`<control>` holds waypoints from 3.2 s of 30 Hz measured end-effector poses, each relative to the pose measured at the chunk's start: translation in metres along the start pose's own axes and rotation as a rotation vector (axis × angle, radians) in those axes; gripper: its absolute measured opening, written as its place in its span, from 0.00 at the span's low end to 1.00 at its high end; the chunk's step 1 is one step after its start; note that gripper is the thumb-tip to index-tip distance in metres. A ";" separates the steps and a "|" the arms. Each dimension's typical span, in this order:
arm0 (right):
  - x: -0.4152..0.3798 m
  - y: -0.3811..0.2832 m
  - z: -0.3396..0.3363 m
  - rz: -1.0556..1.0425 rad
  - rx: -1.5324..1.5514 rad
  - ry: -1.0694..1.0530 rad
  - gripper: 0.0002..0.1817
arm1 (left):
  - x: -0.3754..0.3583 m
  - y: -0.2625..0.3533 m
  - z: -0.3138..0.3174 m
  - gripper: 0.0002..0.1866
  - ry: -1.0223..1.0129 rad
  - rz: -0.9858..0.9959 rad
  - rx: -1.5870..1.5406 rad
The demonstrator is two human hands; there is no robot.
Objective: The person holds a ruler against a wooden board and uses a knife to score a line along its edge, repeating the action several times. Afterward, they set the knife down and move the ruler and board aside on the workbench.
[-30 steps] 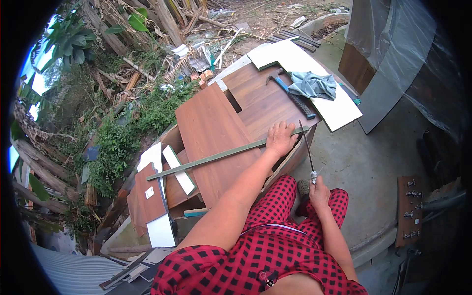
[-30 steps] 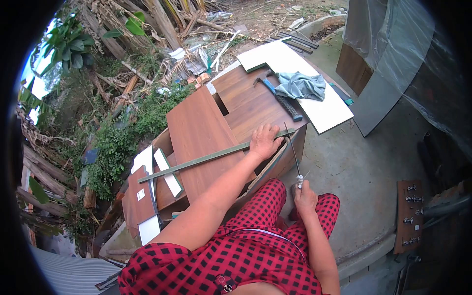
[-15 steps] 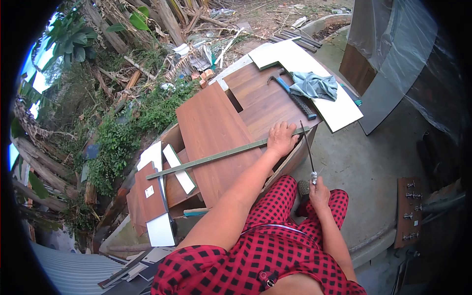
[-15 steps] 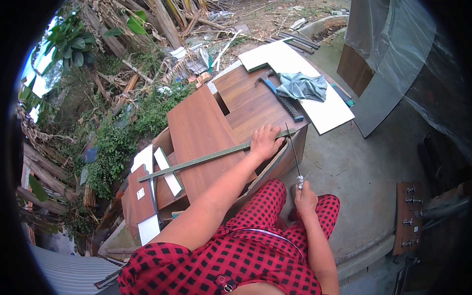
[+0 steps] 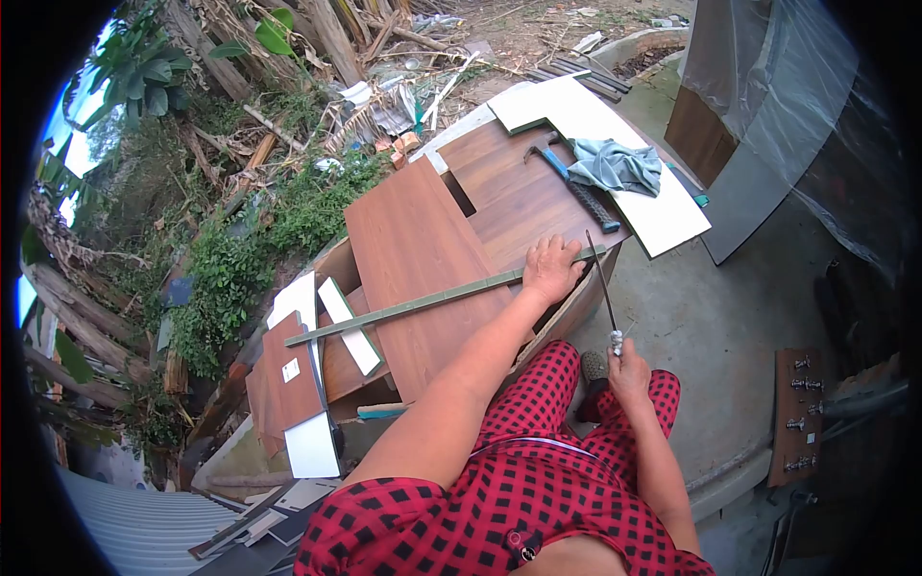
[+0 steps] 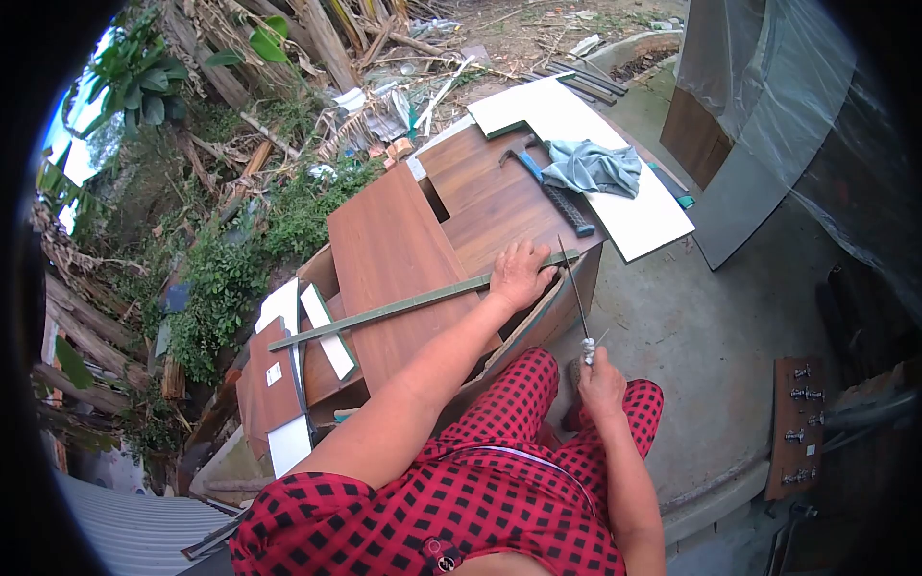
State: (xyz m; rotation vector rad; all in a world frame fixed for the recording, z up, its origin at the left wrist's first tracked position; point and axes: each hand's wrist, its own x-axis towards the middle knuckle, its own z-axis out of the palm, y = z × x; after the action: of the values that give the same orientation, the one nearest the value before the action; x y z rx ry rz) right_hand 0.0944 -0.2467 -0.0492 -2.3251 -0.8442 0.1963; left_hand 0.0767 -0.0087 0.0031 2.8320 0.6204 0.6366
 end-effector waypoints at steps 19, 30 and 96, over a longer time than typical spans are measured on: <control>0.079 -0.048 -0.010 -0.021 -0.070 -0.050 0.14 | -0.001 -0.002 0.007 0.16 0.087 0.031 0.007; 0.022 -0.016 -0.021 -0.017 -0.081 -0.099 0.14 | -0.002 0.002 0.000 0.15 0.057 0.028 -0.005; -0.082 0.046 -0.032 0.334 1.053 0.073 0.16 | -0.122 0.007 -0.074 0.38 -0.439 0.006 0.221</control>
State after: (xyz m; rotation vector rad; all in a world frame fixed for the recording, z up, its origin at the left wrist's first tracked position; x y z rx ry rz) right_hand 0.0654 -0.3409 -0.0593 -1.4275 -0.1872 0.5421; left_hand -0.0537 -0.0618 0.0257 3.0267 0.6294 -0.0672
